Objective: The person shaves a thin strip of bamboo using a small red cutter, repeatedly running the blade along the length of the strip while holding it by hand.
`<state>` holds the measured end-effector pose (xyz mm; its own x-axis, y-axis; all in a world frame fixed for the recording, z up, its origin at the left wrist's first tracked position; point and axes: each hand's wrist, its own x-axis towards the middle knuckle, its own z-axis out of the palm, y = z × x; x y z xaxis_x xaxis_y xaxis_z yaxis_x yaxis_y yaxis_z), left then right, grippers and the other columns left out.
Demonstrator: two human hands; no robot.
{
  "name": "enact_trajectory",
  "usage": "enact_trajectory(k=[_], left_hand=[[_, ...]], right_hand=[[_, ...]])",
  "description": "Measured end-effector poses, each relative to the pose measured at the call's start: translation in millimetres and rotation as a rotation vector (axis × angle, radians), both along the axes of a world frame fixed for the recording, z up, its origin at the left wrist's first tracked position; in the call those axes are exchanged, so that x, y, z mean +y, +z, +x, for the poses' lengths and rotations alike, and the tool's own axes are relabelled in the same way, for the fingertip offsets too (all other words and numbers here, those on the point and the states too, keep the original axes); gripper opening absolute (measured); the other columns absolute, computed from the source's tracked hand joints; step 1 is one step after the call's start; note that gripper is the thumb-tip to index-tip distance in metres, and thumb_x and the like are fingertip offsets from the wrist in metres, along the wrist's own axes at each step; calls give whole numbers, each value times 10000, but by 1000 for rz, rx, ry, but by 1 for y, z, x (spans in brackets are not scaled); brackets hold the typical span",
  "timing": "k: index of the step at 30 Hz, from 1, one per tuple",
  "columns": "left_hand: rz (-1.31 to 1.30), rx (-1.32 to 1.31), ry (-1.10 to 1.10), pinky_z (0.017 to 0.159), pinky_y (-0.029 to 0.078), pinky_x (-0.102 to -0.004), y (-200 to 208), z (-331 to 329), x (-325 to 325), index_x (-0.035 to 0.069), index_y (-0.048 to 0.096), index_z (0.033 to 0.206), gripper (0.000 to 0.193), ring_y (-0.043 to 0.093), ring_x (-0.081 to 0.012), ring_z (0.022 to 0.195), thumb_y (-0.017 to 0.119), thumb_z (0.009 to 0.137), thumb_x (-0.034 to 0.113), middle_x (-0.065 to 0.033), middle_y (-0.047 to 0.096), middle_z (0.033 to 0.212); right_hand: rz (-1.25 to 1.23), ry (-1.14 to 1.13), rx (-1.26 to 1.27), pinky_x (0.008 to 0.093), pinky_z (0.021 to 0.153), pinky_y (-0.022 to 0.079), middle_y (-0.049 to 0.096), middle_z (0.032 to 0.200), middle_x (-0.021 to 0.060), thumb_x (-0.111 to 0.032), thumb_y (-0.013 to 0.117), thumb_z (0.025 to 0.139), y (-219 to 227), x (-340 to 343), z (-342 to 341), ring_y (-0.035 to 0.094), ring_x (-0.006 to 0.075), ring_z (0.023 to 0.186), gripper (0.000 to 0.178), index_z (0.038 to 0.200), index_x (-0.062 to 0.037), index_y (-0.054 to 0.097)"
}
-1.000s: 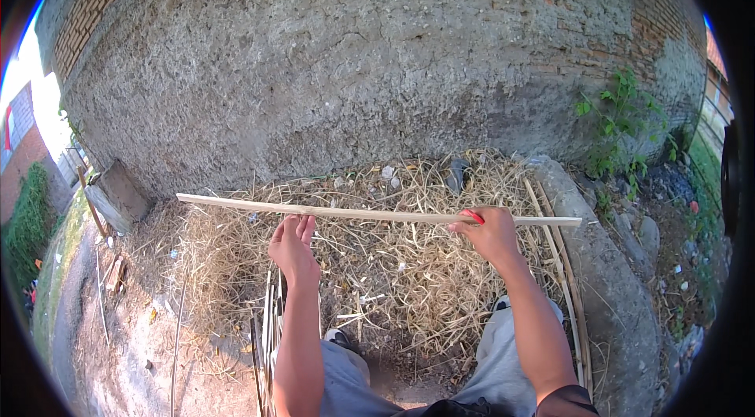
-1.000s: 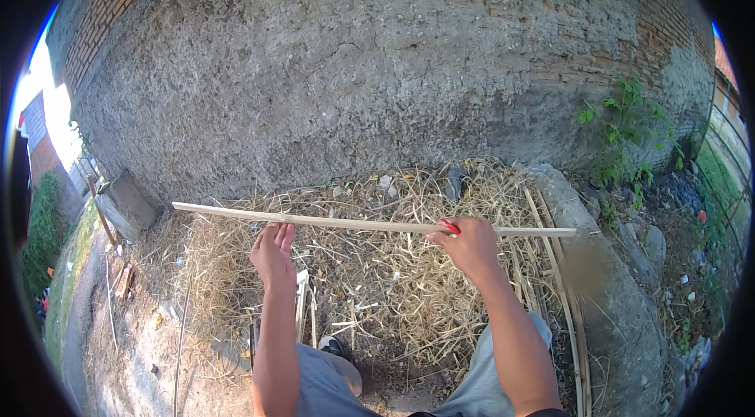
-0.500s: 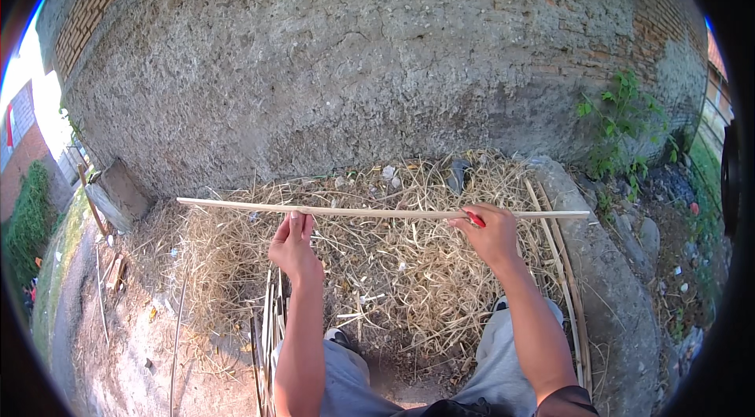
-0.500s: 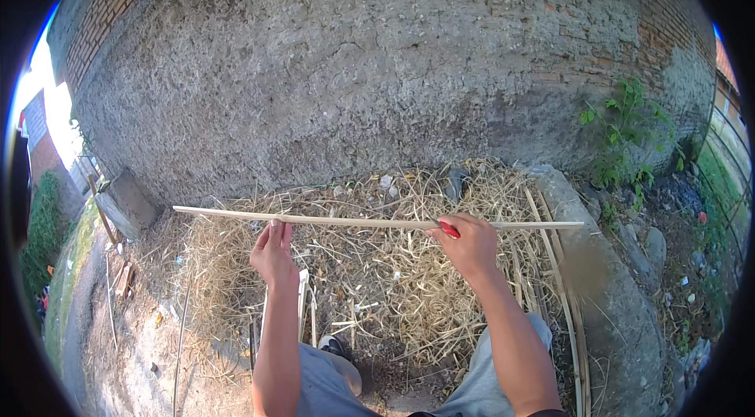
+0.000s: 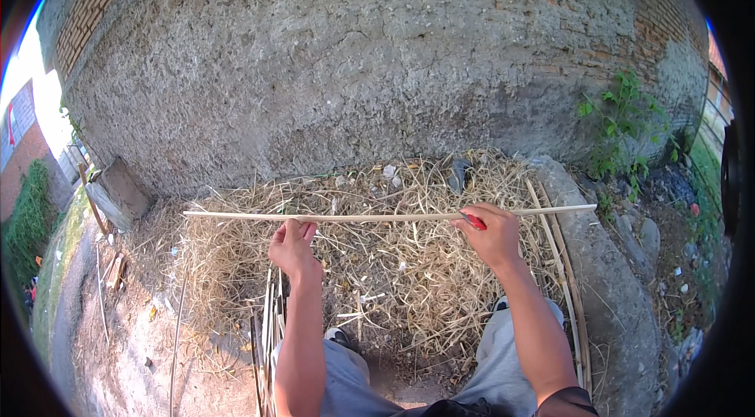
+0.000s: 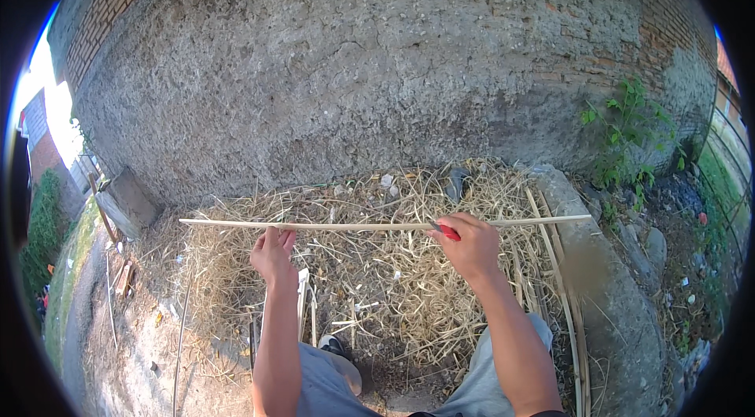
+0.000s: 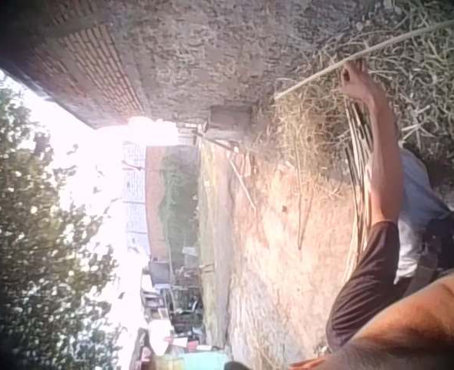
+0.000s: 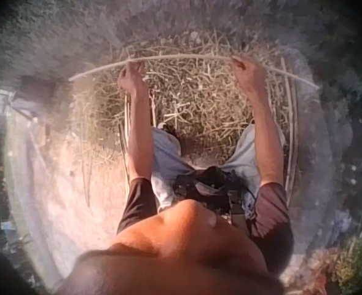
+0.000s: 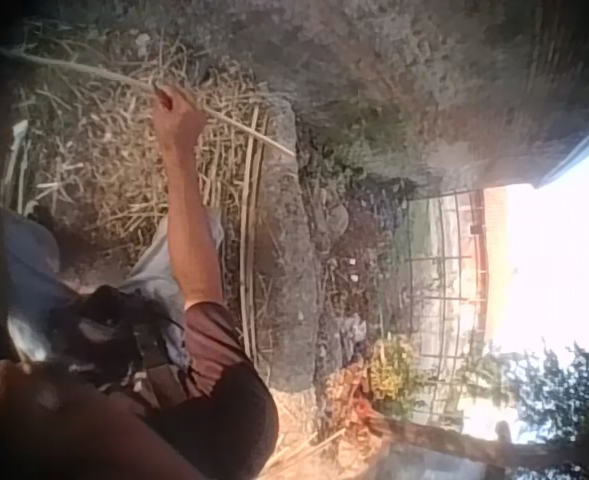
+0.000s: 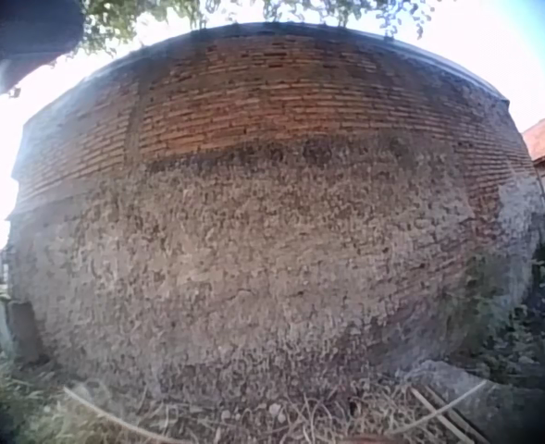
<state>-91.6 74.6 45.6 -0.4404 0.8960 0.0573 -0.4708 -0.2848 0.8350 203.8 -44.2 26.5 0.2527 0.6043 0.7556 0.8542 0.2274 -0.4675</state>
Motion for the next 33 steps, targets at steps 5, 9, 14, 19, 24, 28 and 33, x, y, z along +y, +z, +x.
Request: enact_trajectory(k=[5, 9, 14, 19, 24, 28, 33], left_hand=[[-26, -2, -34, 787, 623, -339, 1, -2, 1, -102, 509, 952, 171, 695, -269, 861, 541, 949, 66, -184, 629, 916], [-41, 10, -102, 753, 603, -363, -4, -10, 5, -74, 503, 967, 196, 666, -287, 919, 540, 948, 118, -168, 601, 990], [-92, -159, -212, 802, 583, -376, -3, -13, 6, -19, 498, 971, 172, 620, -307, 951, 545, 918, 138, -128, 523, 1019], [-104, -308, -215, 854, 580, -379, -6, -16, 11, -5, 479, 963, 166, 584, -287, 937, 523, 914, 147, -123, 491, 993], [-89, -435, -207, 887, 581, -424, -16, -26, 21, 1, 434, 911, 128, 588, -313, 969, 468, 908, 124, -147, 507, 1001], [-105, -505, -168, 898, 580, -456, -11, -28, 21, 4, 419, 908, 87, 595, -349, 1051, 411, 902, 90, -151, 520, 1005], [-264, -242, -196, 899, 564, -493, -5, -39, 11, -2, 440, 1017, 266, 611, -352, 1079, 368, 1008, 254, -140, 515, 1046]], right_hand=[[-33, 4, 7, 311, 596, 539, 719, 824, 58, -272, 842, 715, 5, -4, -2, 685, 204, 665, 294, 888, -53, 750], [-227, -29, 14, 338, 645, 539, 720, 833, 69, -327, 817, 741, 10, -6, -1, 684, 231, 691, 331, 916, -53, 757], [-380, -51, 65, 376, 717, 539, 726, 864, 103, -385, 809, 735, 14, -7, 1, 688, 267, 747, 416, 965, -42, 755], [-465, -55, 116, 386, 748, 536, 726, 875, 134, -414, 815, 721, 17, -6, 1, 687, 277, 773, 469, 988, -34, 752], [-486, -64, 135, 397, 738, 521, 715, 823, 135, -423, 820, 718, 12, -2, 3, 674, 277, 732, 469, 976, -37, 756], [-504, -55, 163, 394, 719, 514, 711, 801, 124, -425, 822, 716, 15, -4, 2, 670, 276, 727, 465, 967, -38, 758], [-360, -55, 108, 405, 689, 503, 684, 740, 114, -424, 821, 714, 10, -4, 3, 654, 279, 703, 465, 970, -42, 756]])
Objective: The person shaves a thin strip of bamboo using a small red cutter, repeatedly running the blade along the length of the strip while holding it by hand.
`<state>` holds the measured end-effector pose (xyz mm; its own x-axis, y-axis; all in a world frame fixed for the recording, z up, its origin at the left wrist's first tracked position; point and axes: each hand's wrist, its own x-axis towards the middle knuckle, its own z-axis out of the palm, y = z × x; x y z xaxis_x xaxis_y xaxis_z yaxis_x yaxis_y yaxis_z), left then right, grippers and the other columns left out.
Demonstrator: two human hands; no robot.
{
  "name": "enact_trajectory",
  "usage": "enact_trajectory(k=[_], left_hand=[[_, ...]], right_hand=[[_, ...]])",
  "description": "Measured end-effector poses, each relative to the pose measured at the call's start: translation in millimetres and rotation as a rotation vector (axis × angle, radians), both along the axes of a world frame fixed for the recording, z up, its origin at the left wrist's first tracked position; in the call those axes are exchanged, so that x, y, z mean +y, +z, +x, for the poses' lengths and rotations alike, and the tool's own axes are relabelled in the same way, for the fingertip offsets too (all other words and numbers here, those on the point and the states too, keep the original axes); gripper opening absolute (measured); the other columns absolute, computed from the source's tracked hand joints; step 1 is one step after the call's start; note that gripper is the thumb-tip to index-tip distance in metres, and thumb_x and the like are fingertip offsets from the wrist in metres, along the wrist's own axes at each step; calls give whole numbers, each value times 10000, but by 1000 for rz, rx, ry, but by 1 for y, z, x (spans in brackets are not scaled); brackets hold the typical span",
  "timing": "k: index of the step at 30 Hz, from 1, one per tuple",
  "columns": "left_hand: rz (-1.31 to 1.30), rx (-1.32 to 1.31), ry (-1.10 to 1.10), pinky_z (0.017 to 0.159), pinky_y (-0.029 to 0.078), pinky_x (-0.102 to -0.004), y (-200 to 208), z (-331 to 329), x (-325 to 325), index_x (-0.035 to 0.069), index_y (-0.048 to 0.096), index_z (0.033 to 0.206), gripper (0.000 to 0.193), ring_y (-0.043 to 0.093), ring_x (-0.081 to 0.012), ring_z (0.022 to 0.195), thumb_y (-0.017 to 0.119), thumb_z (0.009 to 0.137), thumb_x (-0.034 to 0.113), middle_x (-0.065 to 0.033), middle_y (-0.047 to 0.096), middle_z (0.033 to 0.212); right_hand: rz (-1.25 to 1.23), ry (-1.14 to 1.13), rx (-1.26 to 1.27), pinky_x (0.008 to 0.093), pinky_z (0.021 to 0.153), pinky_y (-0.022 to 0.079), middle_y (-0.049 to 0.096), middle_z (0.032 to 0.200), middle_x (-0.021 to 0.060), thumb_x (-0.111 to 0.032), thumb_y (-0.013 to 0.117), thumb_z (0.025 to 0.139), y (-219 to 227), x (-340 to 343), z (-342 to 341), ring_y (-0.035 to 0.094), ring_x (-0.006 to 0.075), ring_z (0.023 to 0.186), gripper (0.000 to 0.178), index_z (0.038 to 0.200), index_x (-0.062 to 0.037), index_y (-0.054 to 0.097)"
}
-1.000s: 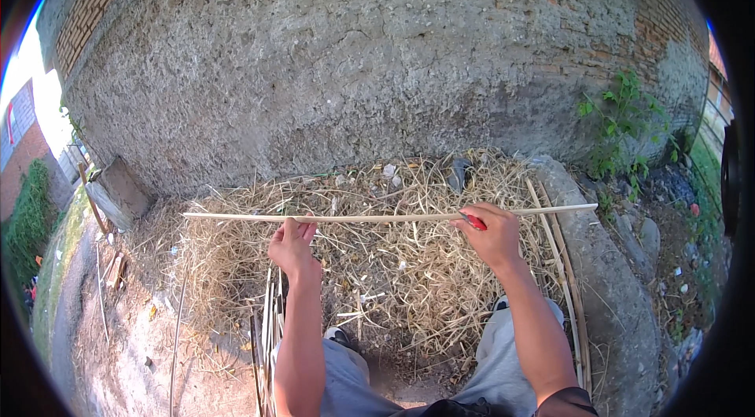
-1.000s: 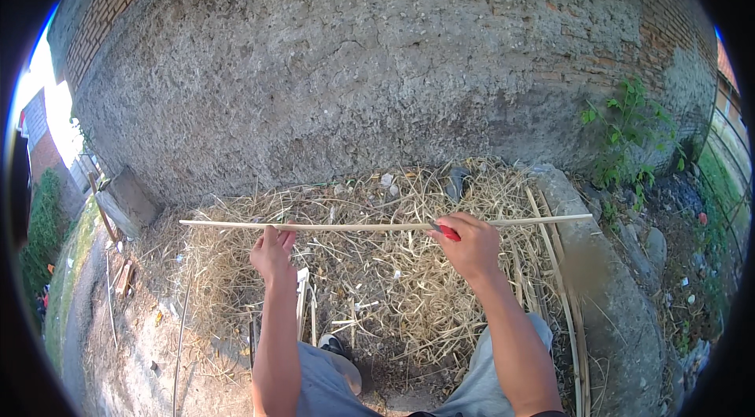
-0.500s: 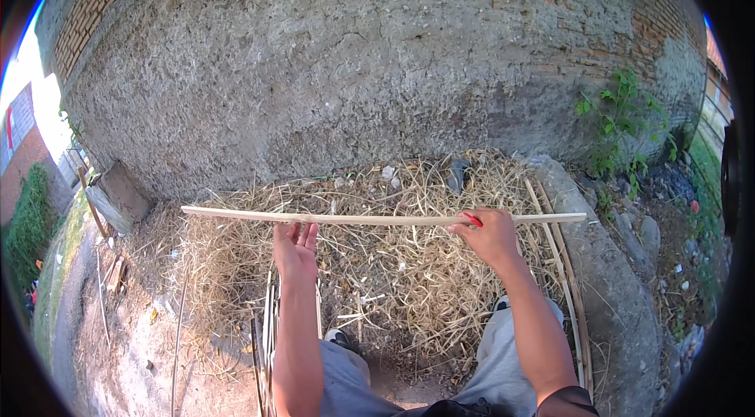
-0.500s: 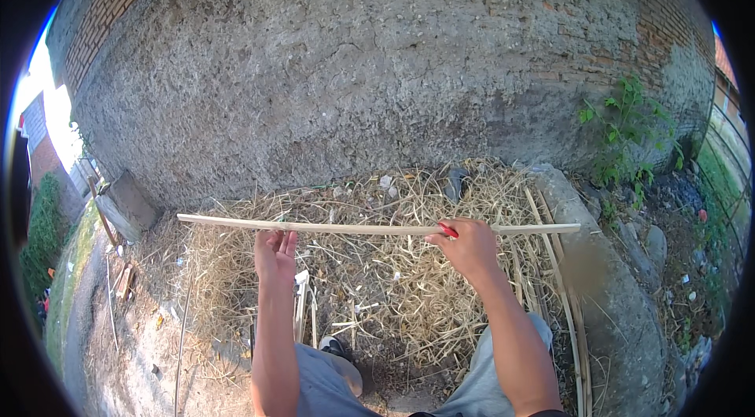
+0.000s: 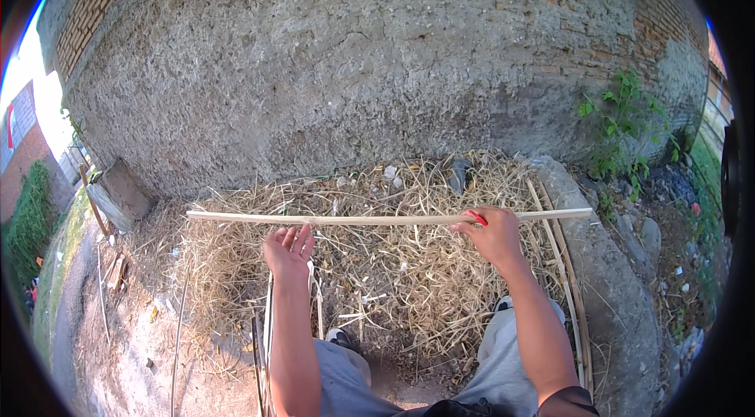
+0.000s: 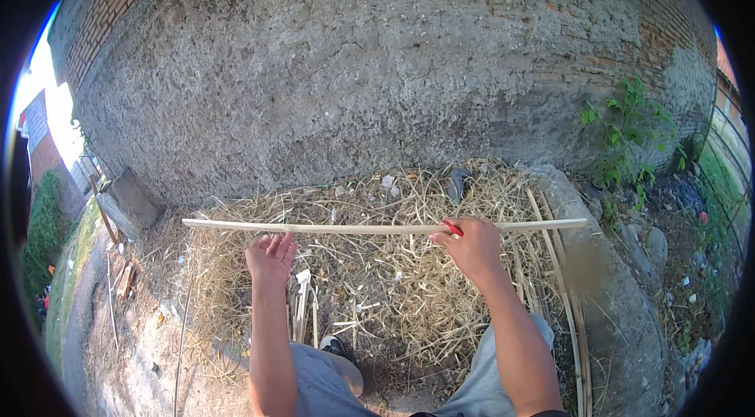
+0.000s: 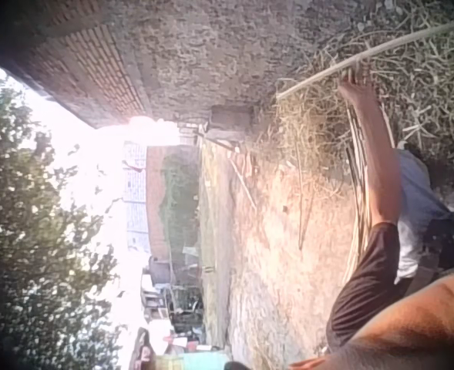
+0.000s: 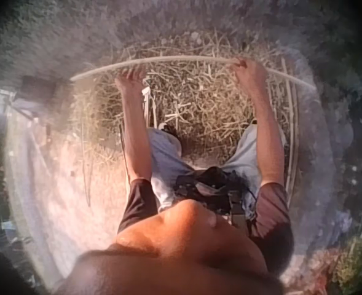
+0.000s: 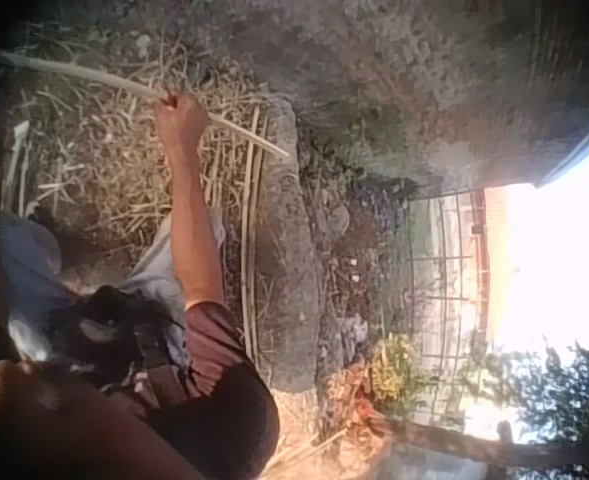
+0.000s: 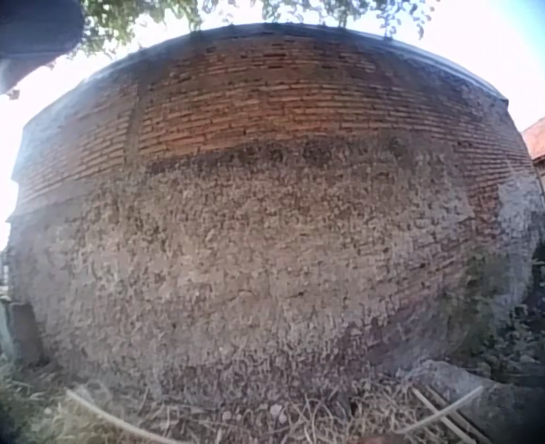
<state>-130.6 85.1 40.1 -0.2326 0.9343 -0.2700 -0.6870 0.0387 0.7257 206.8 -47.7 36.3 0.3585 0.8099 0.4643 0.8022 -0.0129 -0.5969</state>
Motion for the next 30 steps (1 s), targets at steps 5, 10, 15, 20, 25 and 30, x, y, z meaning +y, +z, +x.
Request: enact_trajectory(k=[5, 10, 15, 20, 25, 30], left_hand=[[110, -80, 74, 944, 553, -477, 1, -7, 8, -27, 470, 1168, 411, 614, -331, 1098, 362, 1041, 349, -135, 513, 1058], [199, -144, 196, 1003, 549, -424, -6, -13, 16, -48, 454, 1211, 303, 584, -331, 1173, 436, 1039, 202, -155, 540, 1160], [178, -125, 209, 986, 560, -443, -6, -14, 14, -45, 479, 1190, 302, 601, -341, 1146, 448, 1035, 212, -139, 546, 1162], [151, -101, 250, 959, 580, -433, -1, -9, 9, -59, 472, 1169, 292, 624, -348, 1105, 433, 1039, 201, -137, 544, 1144], [68, -208, 288, 937, 598, -418, 6, -15, 11, -97, 432, 1156, 255, 621, -364, 1110, 349, 1042, 116, -206, 536, 1176], [-31, -180, 119, 938, 581, -468, 16, -9, 0, -91, 327, 1312, 362, 608, -396, 1111, 319, 1040, 147, -211, 483, 1162]], right_hand=[[-1, 16, -34, 402, 673, 497, 667, 724, 111, -432, 820, 709, -7, 3, 4, 640, 283, 683, 478, 974, -40, 754], [-86, 9, 0, 398, 673, 491, 668, 739, 111, -440, 818, 710, 0, 2, 0, 638, 275, 691, 472, 965, -47, 757], [-76, 12, 1, 402, 675, 488, 667, 742, 108, -430, 818, 715, -3, 3, 1, 634, 270, 687, 458, 962, -48, 758], [-38, 23, -5, 401, 675, 489, 672, 748, 103, -429, 819, 713, -3, 1, 2, 632, 268, 683, 454, 958, -51, 759], [-71, 33, 102, 396, 669, 490, 677, 739, 102, -393, 833, 705, 2, 1, 2, 631, 266, 668, 404, 934, -67, 765], [24, -5, 37, 389, 650, 487, 680, 731, 91, -389, 842, 695, 4, -3, 8, 635, 256, 666, 372, 903, -90, 772]])
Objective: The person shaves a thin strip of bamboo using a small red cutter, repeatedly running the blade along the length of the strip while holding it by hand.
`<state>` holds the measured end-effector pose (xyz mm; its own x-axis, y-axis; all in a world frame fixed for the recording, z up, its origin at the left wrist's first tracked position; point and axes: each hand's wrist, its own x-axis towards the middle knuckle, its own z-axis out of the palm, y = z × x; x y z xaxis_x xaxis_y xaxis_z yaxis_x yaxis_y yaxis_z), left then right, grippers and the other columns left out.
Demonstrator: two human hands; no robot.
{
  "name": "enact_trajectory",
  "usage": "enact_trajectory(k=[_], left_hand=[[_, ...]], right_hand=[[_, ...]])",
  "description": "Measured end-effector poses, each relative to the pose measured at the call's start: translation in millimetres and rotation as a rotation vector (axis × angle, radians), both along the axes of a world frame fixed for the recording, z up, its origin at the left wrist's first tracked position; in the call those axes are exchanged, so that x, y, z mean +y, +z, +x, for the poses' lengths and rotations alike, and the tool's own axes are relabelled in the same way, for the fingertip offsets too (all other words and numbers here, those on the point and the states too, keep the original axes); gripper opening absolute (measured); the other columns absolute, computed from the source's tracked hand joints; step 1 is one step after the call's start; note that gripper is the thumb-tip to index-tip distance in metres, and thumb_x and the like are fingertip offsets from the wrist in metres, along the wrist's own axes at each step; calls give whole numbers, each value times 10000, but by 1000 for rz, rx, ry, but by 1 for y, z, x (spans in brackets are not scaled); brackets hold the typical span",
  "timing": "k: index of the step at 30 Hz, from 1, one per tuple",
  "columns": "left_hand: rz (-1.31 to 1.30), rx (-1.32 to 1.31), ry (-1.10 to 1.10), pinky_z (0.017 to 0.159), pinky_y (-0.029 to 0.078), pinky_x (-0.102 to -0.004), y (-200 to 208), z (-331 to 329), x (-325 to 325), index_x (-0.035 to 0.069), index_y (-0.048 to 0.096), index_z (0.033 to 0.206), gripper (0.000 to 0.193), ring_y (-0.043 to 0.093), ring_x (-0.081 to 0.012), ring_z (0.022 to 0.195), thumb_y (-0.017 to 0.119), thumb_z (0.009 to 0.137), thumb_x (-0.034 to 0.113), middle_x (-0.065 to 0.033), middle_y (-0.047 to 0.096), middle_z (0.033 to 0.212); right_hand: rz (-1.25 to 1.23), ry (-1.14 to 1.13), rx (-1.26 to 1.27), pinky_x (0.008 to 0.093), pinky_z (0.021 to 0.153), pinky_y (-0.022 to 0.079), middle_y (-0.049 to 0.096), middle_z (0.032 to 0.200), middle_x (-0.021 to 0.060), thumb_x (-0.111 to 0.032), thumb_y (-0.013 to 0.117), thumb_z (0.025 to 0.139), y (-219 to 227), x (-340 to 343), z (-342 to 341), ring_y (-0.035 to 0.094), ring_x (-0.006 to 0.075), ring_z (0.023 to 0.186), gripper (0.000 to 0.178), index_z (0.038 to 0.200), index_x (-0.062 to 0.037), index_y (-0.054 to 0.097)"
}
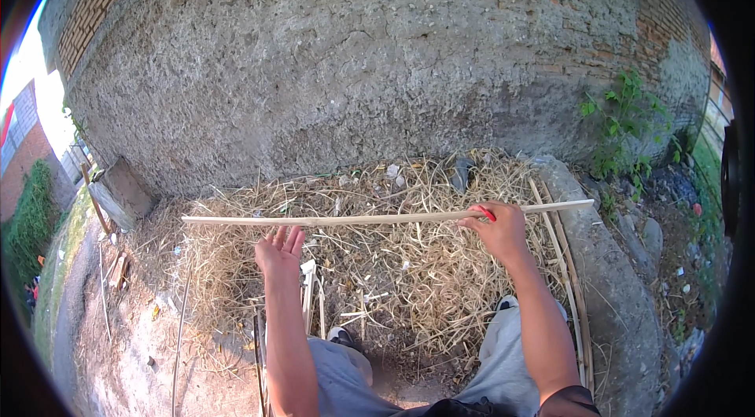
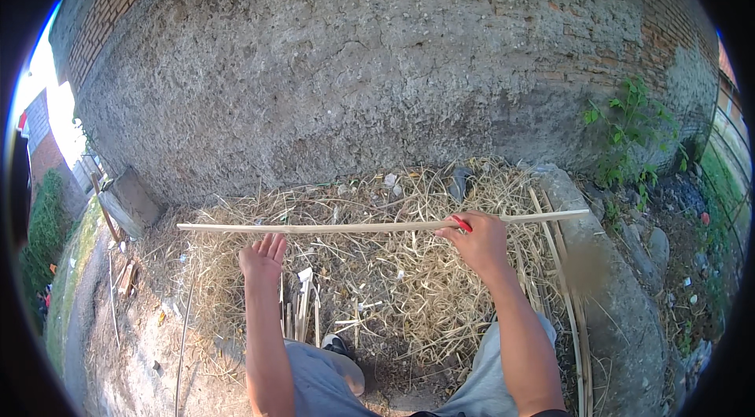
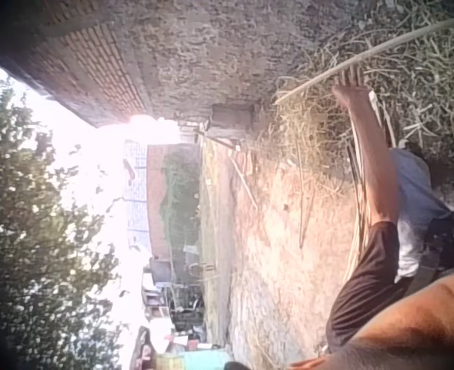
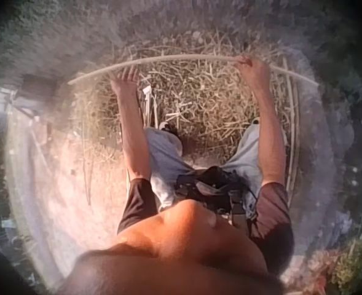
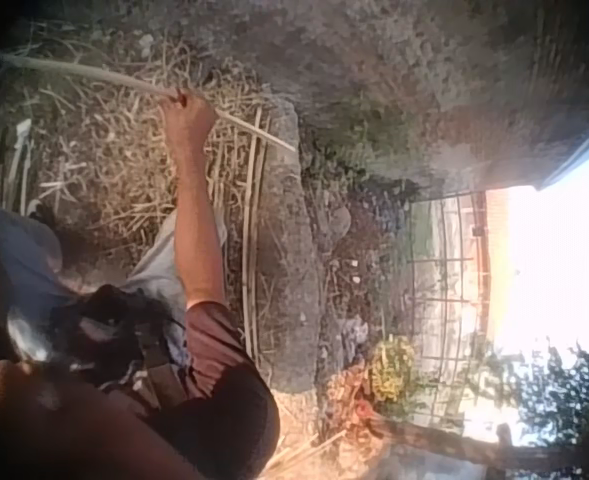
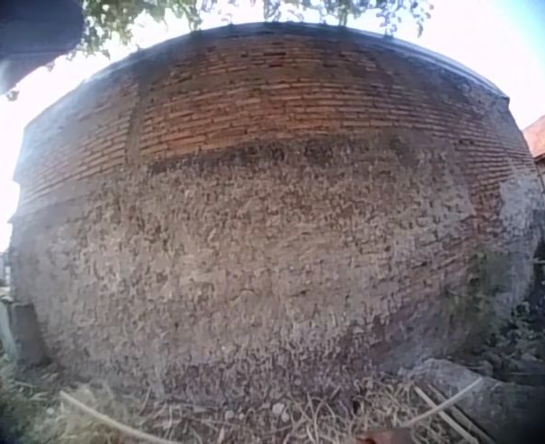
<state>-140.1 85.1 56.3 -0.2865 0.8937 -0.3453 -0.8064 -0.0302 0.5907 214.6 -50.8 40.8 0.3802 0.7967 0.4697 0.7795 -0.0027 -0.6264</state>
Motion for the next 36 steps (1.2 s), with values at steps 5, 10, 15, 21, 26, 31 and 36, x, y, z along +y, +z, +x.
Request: enact_trajectory(k=[5, 10, 15, 21, 26, 31, 36], left_hand=[[118, 306, -284, 917, 563, -476, -18, -5, 2, -64, 317, 1394, 435, 576, -385, 1178, 347, 1042, 189, -212, 493, 1267], [111, 435, -270, 830, 593, -414, -15, 15, -6, 2, 413, 1309, 338, 654, -326, 1077, 497, 996, 98, -145, 625, 1155], [168, 502, -400, 847, 583, -441, -13, 32, -15, 15, 429, 1349, 383, 618, -324, 1141, 524, 981, 64, -139, 629, 1170], [288, 389, -550, 835, 586, -391, -3, 58, -32, 20, 424, 1381, 381, 663, -290, 1048, 453, 1004, 65, -168, 617, 1218], [413, 387, -634, 838, 587, -397, 0, 64, -36, -5, 368, 1427, 448, 661, -303, 1046, 427, 993, 90, -215, 587, 1265], [391, 297, -682, 831, 593, -402, 6, 68, -38, -15, 340, 1441, 489, 664, -310, 1042, 437, 976, 99, -231, 580, 1271], [468, 398, -671, 816, 598, -405, 2, 71, -41, -13, 350, 1436, 488, 668, -314, 1037, 451, 971, 99, -234, 586, 1266]], right_hand=[[-12, -21, 62, 365, 616, 475, 669, 675, 103, -381, 856, 687, 4, 3, -13, 615, 239, 604, 390, 902, -68, 769], [-2, 13, 189, 332, 587, 458, 655, 620, 106, -357, 876, 682, 1, 8, -13, 603, 194, 572, 384, 886, -51, 767], [14, 124, 426, 328, 589, 468, 668, 663, 67, -277, 895, 684, -3, 14, -20, 581, 136, 561, 394, 912, 8, 746], [-20, 121, 798, 231, 465, 419, 662, 698, 59, -216, 882, 715, 6, 18, -24, 517, 77, 494, 408, 965, 57, 711], [195, 203, 1072, 203, 418, 363, 646, 712, 42, -186, 854, 755, 2, 23, -25, 476, 51, 469, 376, 992, 60, 697], [191, 140, 973, 214, 419, 368, 622, 693, 26, -180, 827, 790, 2, 23, -28, 470, 48, 472, 297, 973, 19, 705], [276, 51, 923, 224, 418, 355, 593, 642, -1, -182, 799, 823, 0, 25, -28, 454, 39, 475, 233, 943, -2, 715]])
